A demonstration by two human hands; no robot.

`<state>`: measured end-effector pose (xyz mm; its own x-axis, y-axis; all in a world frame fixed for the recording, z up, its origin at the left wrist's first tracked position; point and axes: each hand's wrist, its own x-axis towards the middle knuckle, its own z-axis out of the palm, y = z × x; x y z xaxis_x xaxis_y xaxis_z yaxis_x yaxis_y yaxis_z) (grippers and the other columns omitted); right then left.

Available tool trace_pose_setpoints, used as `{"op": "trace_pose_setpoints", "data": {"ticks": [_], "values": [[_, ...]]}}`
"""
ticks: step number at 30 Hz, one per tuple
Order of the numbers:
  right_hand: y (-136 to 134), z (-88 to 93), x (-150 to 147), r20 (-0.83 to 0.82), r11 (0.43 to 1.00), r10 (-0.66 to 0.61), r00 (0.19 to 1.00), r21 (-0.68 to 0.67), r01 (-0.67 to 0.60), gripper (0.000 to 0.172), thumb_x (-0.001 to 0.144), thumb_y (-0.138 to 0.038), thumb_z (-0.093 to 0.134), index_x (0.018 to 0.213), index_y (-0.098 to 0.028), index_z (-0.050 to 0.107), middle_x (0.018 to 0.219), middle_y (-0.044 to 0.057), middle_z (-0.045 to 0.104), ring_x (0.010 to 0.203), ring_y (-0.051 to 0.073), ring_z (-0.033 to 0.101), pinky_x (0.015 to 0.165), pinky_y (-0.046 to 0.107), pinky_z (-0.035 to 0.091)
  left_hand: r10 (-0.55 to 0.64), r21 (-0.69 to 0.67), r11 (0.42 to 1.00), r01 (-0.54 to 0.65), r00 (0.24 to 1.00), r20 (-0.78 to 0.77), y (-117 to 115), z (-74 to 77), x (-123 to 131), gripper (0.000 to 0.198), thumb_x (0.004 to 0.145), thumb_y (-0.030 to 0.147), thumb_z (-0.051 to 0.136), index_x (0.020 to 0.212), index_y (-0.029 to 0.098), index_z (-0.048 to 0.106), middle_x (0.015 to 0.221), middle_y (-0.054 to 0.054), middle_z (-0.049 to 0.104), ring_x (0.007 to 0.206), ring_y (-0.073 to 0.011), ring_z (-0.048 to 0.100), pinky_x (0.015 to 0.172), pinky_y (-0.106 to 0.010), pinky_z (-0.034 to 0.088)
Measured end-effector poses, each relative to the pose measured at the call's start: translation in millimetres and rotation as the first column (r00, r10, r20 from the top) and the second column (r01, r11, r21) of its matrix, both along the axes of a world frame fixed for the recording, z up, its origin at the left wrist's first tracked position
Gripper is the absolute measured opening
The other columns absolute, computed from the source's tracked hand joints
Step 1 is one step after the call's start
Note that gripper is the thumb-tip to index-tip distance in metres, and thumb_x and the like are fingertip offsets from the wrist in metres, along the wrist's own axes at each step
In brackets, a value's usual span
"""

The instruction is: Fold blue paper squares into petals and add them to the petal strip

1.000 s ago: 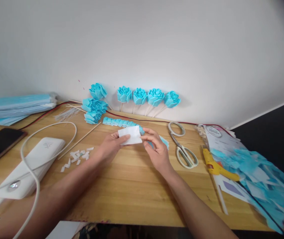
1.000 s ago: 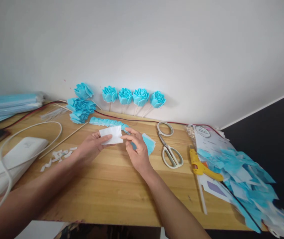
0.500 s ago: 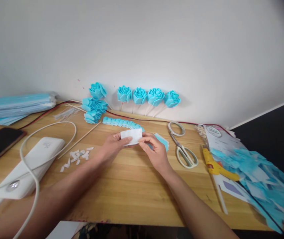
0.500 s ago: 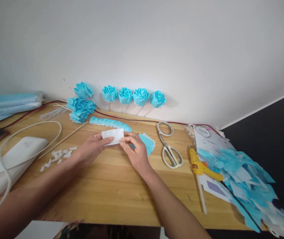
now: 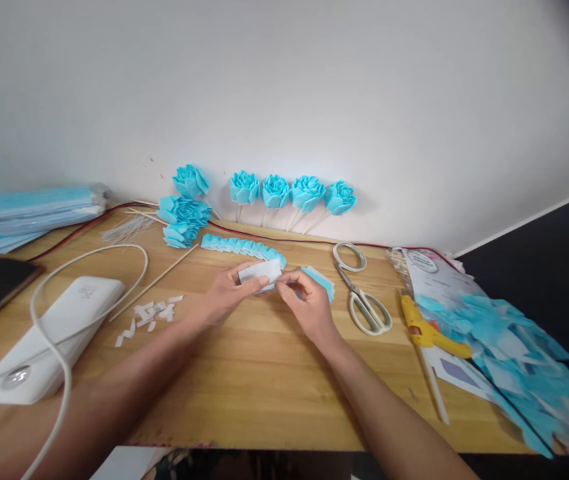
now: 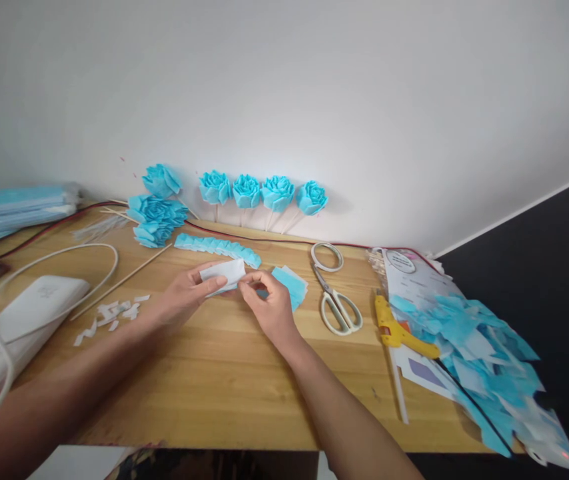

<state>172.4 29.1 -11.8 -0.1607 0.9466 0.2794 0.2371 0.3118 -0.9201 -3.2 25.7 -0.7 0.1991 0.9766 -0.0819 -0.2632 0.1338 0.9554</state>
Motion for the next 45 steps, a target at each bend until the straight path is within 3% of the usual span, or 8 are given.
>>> {"op": "trace_pose_setpoints", "data": {"ticks": [7, 13, 19, 23, 28, 35, 41, 45], "values": [[0.4, 1.1, -0.3, 0.016, 1.0, -0.013, 1.0, 0.016, 0.013, 0.012, 0.084, -0.031, 0.061, 0.08, -0.021, 0.065, 0.082, 0.001, 0.069, 0.079, 0.016, 0.063, 0.077, 0.029, 0.05, -0.014, 0.08, 0.997, 0.024, 0.992, -0.127, -0.3, 2.1, -0.7, 0.058, 0.064, 0.027, 0.08, 0.119, 0.017, 0.063, 0.123, -0.009, 0.065, 0.108, -0.0245, 0.06, 0.09, -0.032, 0.046], [-0.5, 2.2, 0.3, 0.028, 1.0, 0.0, 1.0, 0.002, 0.0, 0.017, 0.086, -0.036, 0.059, 0.081, -0.021, 0.066, 0.084, 0.002, 0.07, 0.082, 0.018, 0.064, 0.077, 0.03, 0.049, 0.011, 0.068, 0.998, 0.001, 0.984, -0.176, 0.5, -1.0, -2.9, 0.05, 0.068, 0.027, 0.076, 0.116, 0.019, 0.065, 0.112, -0.006, 0.069, 0.098, -0.0224, 0.062, 0.081, -0.029, 0.047], [-3.6, 8.5, 2.1, -0.06, 0.998, 0.037, 0.998, -0.057, -0.04, 0.028, 0.091, -0.041, 0.052, 0.112, -0.025, 0.062, 0.095, 0.002, 0.069, 0.088, 0.017, 0.063, 0.083, 0.031, 0.049, 0.055, 0.054, 0.997, -0.047, 0.984, -0.172, 0.3, 2.4, -3.9, 0.043, 0.067, 0.024, 0.074, 0.109, 0.017, 0.069, 0.099, -0.004, 0.071, 0.081, -0.0187, 0.062, 0.072, -0.027, 0.045], [-3.4, 7.7, 0.1, -0.131, 0.986, 0.103, 0.986, -0.118, -0.119, 0.042, 0.086, -0.038, 0.059, 0.125, -0.025, 0.053, 0.1, 0.004, 0.067, 0.093, 0.018, 0.063, 0.085, 0.032, 0.049, 0.043, 0.066, 0.997, -0.031, 0.982, -0.183, -0.3, 2.9, -3.1, 0.042, 0.067, 0.024, 0.073, 0.108, 0.018, 0.069, 0.099, -0.005, 0.072, 0.087, -0.0209, 0.063, 0.078, -0.029, 0.046], [-3.7, 3.5, -2.7, -0.016, 0.987, 0.098, 0.995, -0.13, -0.099, 0.049, 0.081, -0.028, 0.064, 0.129, -0.027, 0.053, 0.088, 0.0, 0.063, 0.081, 0.016, 0.06, 0.077, 0.03, 0.05, 0.079, 0.155, 0.987, -0.035, 0.955, -0.286, -2.0, 3.3, -1.3, 0.039, 0.069, 0.019, 0.069, 0.108, 0.021, 0.071, 0.109, -0.004, 0.071, 0.097, -0.023, 0.062, 0.087, -0.031, 0.045], [-2.0, 2.9, -2.0, -0.053, 0.984, 0.057, 0.997, -0.168, -0.066, 0.048, 0.081, -0.028, 0.062, 0.128, -0.026, 0.055, 0.093, 0.002, 0.067, 0.085, 0.018, 0.063, 0.08, 0.033, 0.051, 0.107, 0.075, 0.992, -0.099, 0.988, -0.111, 2.9, 0.2, -3.3, 0.054, 0.068, 0.024, 0.074, 0.12, 0.015, 0.062, 0.087, -0.002, 0.069, 0.076, -0.0158, 0.06, 0.069, -0.026, 0.044], [-1.5, -1.9, -2.6, -0.042, 0.979, 0.068, 0.997, -0.192, -0.075, 0.05, 0.08, -0.027, 0.064, 0.129, -0.026, 0.055, 0.095, 0.004, 0.07, 0.083, 0.019, 0.065, 0.077, 0.033, 0.052, 0.153, 0.064, 0.986, -0.152, 0.988, -0.003, 2.8, -0.6, -4.1, 0.056, 0.07, 0.025, 0.075, 0.123, 0.015, 0.059, 0.077, 0.001, 0.066, 0.069, -0.0121, 0.057, 0.068, -0.025, 0.043], [-1.1, -2.9, -2.0, -0.067, 0.978, 0.066, 0.996, -0.195, -0.078, 0.049, 0.08, -0.029, 0.064, 0.128, -0.026, 0.056, 0.1, 0.005, 0.07, 0.087, 0.02, 0.066, 0.078, 0.034, 0.053, 0.188, -0.01, 0.982, -0.189, 0.966, 0.18, 2.2, 1.4, -4.1, 0.053, 0.073, 0.03, 0.075, 0.122, 0.017, 0.058, 0.08, 0.0, 0.065, 0.07, -0.0118, 0.058, 0.07, -0.026, 0.045]]}}
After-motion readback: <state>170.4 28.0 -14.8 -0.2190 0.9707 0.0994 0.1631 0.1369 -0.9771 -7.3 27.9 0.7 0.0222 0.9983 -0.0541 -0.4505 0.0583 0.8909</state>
